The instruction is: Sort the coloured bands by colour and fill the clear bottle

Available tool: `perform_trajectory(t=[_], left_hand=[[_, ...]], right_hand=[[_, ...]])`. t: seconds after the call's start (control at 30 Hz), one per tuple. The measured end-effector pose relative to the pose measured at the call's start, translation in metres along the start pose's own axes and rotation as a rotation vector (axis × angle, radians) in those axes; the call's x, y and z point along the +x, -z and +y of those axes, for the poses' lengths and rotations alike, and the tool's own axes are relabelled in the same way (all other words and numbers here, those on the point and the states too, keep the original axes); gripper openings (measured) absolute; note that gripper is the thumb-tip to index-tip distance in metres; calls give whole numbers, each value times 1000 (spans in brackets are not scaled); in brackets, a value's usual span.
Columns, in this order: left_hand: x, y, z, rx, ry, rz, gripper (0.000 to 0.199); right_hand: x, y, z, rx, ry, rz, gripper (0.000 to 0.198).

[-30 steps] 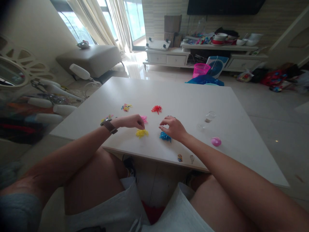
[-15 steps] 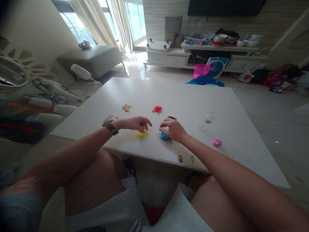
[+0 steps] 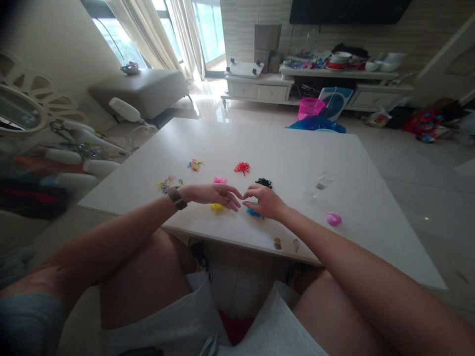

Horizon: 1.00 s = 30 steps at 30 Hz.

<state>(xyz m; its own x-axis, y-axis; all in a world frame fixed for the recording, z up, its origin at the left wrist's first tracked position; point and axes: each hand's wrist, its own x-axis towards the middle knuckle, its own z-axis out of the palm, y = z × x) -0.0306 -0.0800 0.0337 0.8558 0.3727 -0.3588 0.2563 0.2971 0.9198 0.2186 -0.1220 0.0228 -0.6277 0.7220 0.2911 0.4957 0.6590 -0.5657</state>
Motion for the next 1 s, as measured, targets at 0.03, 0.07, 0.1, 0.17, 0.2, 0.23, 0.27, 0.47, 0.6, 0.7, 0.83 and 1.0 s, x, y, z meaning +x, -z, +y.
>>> perform_trajectory(t=[0.03,0.07,0.1,0.17,0.2,0.23,0.27,0.47,0.6,0.7,0.83,1.0], left_hand=[[0,-2,1,-7,6,1,44],[1,-4,2,-11,7,5,44],[1,-7,3,-14,5,11,44],[3,-14,4,-31,-15,31,46],[4,-17,4,-43,-28,39,47],[6,-21,4,-52,-41,47,48],[7,-25,4,-52,-51,54,49],[14,-38,7,33,-67,71,58],[14,-39,10,42,-98,91,58],[13,-40,11,30,-105,94,57],[13,-42,10,22,-109,101,44],[12,-32,10,21,-130,98,49]], right_hand=[[0,0,0,2,6,0,11],[0,0,-1,5,12,-1,11],[0,-1,-2,9,16,-1,12],[1,-2,-5,20,23,-5,13],[1,-3,-6,22,27,-8,14],[1,-4,-8,24,31,-15,14],[1,-5,-11,27,38,-28,14],[1,-9,-17,33,72,-96,14],[0,-8,-15,43,41,-75,11],[0,-7,-15,44,28,-79,11],[0,-6,-17,17,25,-82,10],[2,2,-13,18,-11,-46,8]])
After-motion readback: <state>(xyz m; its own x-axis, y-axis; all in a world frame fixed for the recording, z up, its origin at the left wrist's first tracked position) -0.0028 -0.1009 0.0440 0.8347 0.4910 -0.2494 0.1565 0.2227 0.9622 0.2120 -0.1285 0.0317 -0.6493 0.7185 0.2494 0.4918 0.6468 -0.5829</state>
